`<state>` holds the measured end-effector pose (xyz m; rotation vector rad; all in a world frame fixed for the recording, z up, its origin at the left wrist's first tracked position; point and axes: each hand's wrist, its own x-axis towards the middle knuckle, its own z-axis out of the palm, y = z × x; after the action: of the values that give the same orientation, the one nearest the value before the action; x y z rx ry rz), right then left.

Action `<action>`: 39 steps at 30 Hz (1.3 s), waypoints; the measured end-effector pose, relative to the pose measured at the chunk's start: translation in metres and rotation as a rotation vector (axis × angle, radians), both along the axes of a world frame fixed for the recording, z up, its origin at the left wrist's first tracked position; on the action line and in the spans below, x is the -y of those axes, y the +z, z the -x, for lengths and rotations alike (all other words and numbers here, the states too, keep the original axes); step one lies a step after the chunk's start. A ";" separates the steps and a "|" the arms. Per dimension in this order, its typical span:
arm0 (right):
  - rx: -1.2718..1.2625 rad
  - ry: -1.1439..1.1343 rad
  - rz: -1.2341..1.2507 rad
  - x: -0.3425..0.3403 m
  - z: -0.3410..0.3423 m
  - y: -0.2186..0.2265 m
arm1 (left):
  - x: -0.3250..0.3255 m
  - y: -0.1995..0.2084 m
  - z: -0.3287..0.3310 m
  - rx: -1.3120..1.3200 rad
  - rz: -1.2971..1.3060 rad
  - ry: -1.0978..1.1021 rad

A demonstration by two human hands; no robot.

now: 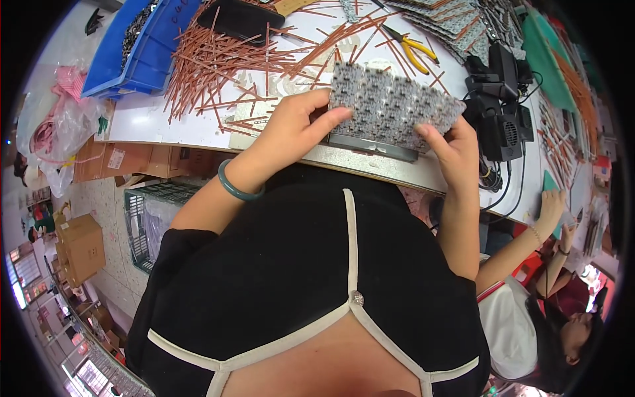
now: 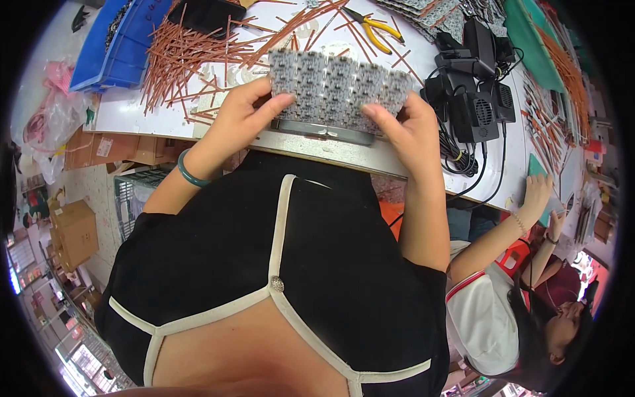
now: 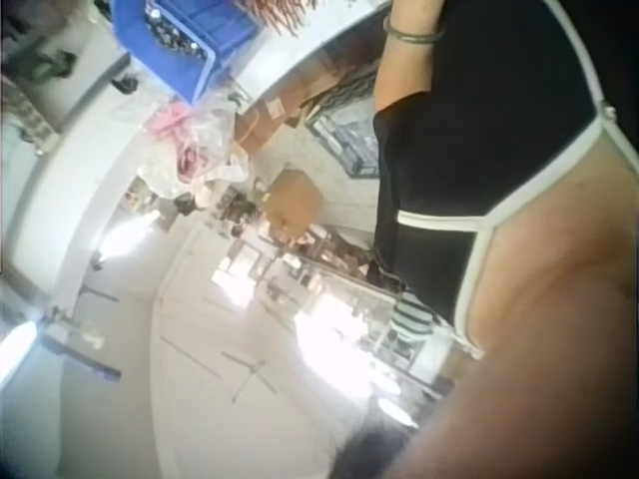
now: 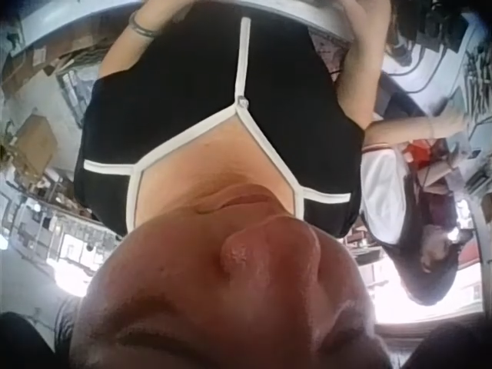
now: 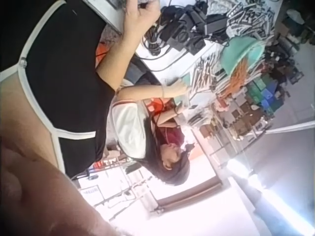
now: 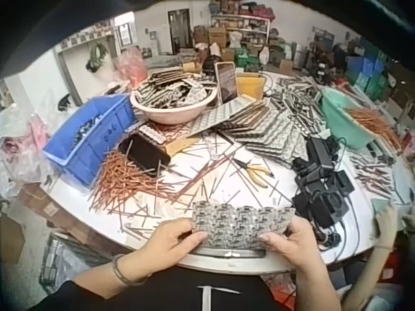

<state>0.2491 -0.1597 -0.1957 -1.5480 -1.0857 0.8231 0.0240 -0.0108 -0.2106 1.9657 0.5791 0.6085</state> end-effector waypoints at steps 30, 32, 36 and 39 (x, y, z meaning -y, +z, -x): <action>0.091 -0.090 0.071 0.011 0.010 -0.015 | -0.005 -0.004 -0.004 -0.054 0.331 -0.015; 0.015 -0.066 -0.015 0.011 0.008 -0.020 | 0.000 0.005 -0.006 -0.049 0.415 -0.028; 0.118 -0.186 -0.228 0.017 0.014 -0.020 | 0.005 0.018 0.001 0.144 0.343 0.055; 0.263 -0.100 -0.352 0.015 0.018 0.003 | -0.001 0.030 0.002 0.342 0.403 0.023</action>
<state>0.2308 -0.1748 -0.1924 -1.4191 -1.2551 0.3408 0.0215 -0.0098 -0.1810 1.4407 0.4672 0.7581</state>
